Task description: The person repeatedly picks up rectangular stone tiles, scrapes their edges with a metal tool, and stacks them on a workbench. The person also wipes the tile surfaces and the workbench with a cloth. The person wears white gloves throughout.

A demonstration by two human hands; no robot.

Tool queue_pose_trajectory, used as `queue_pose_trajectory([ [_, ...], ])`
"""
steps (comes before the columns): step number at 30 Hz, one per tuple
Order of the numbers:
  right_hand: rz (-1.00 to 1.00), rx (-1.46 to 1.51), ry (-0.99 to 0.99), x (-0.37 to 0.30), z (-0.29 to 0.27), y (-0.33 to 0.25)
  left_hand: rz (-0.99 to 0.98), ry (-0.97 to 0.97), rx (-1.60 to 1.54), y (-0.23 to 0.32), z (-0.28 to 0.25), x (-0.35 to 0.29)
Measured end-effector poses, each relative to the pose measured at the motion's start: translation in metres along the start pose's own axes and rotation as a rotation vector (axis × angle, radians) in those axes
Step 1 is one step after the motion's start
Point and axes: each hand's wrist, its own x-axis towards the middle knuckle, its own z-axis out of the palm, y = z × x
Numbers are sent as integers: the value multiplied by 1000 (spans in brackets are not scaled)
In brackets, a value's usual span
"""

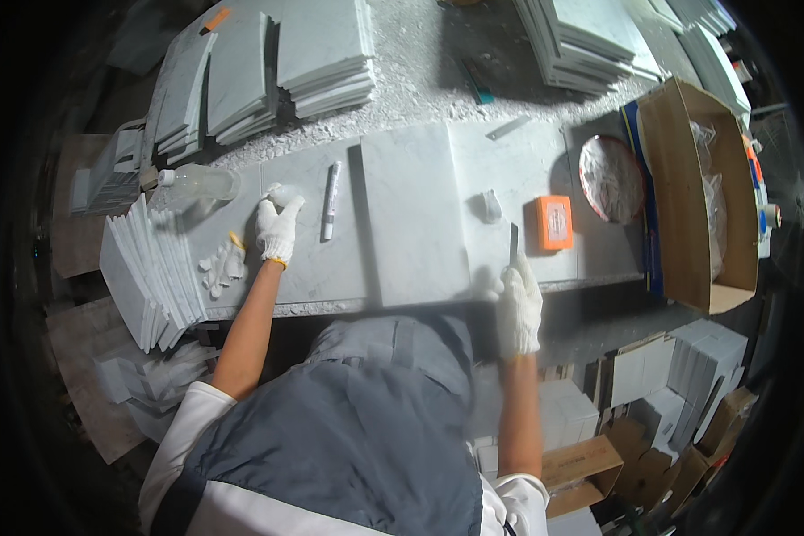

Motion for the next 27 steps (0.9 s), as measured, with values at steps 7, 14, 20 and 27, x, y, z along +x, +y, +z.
queue_pose_trajectory([
  [7, 97, -47, 274, -8, -24, -9, 307, 196, -9, 25, -26, -57],
  [14, 105, -84, 240, -8, -38, -6, 1032, -482, 81, 96, 22, -159],
  [20, 106, -86, 211, -12, -67, -7, 1255, -585, 327, 128, 58, -189],
  [27, 100, 9, 93, -18, -86, -9, 1269, -542, 593, 141, 90, -181],
])
